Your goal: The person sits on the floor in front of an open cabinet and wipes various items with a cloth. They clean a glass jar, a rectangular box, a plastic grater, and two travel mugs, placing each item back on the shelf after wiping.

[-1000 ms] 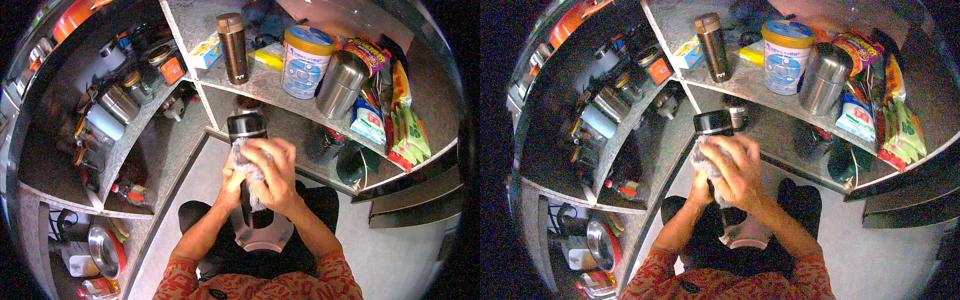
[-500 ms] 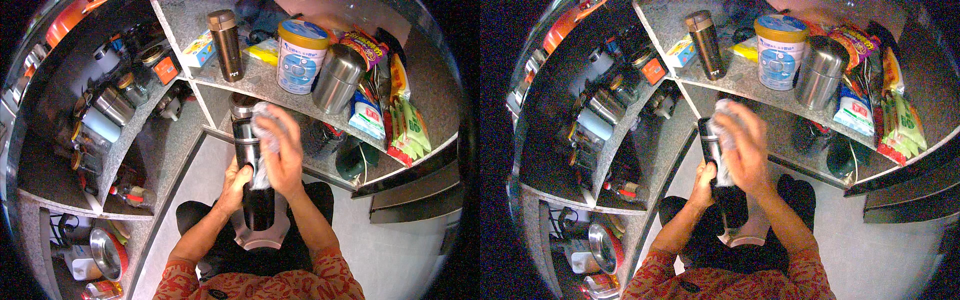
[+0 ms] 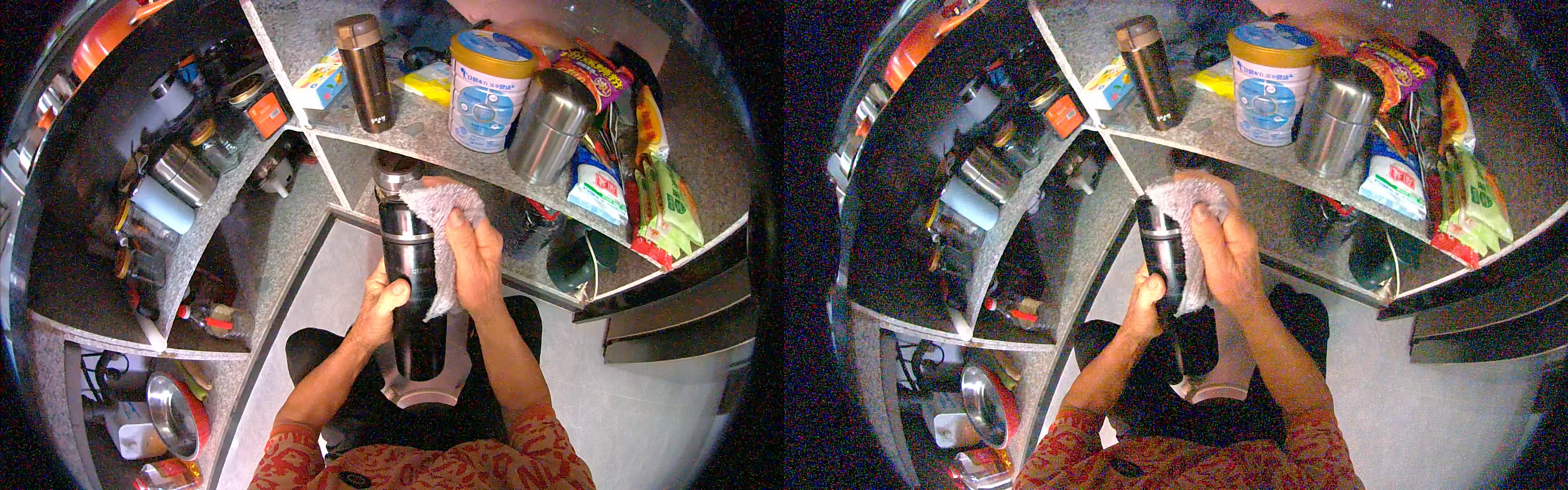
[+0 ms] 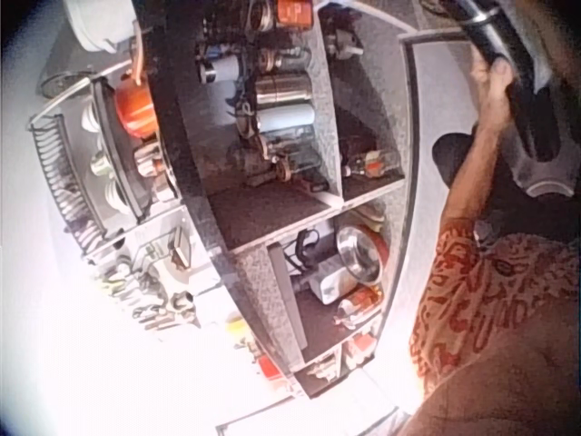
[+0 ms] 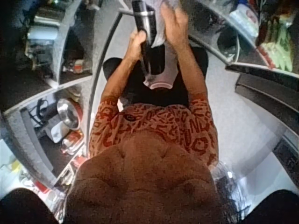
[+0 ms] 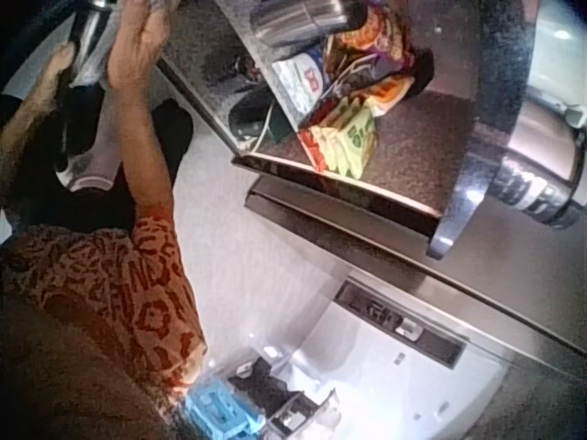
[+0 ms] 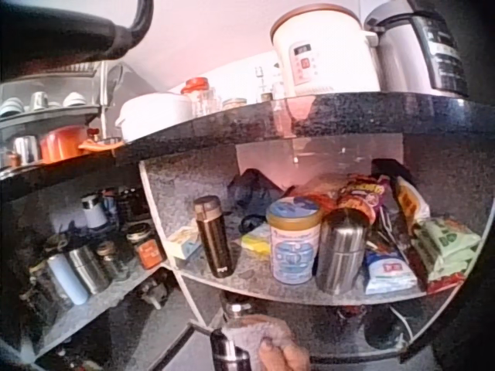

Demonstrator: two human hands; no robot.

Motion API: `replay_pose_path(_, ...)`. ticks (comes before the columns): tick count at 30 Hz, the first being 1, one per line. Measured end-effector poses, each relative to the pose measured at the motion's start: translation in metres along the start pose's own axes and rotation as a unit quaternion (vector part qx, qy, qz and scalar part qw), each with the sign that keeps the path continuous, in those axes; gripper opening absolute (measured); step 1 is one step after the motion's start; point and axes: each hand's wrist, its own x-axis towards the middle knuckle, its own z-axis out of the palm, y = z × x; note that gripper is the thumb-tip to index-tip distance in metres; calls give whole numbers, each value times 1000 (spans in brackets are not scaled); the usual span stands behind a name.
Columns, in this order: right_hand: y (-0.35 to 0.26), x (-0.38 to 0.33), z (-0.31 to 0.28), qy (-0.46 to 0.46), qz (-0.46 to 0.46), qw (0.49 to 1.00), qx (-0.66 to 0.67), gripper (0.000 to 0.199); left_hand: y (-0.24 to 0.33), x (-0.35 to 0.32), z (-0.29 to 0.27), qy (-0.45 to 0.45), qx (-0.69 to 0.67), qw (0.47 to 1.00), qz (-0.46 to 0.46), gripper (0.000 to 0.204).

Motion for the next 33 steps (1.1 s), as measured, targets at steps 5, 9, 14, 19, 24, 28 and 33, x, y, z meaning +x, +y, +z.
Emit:
replay_pose_path(5,2,4,-18,52,201,967,146,36,1,-2,-2,-36,0,998,-45,74)
replay_pose_path(9,11,3,-17,64,175,980,65,36,-4,1,-4,5,-19,998,-64,70)
replay_pose_path(14,15,-9,1,-19,-31,988,-151,38,-3,9,-1,78,-37,996,-31,66)
replay_pose_path(19,22,-24,4,-73,-147,959,-233,39,1,14,-12,101,-50,992,58,55)
replay_pose_path(24,21,-35,8,-138,-238,886,-372,56,9,27,-19,165,-23,984,69,41)
replay_pose_path(28,24,-27,5,-141,-204,926,-285,53,18,18,-8,105,-74,992,21,50)
replay_pose_path(33,26,-8,2,-53,-6,993,-101,38,12,9,0,63,38,997,-16,65)
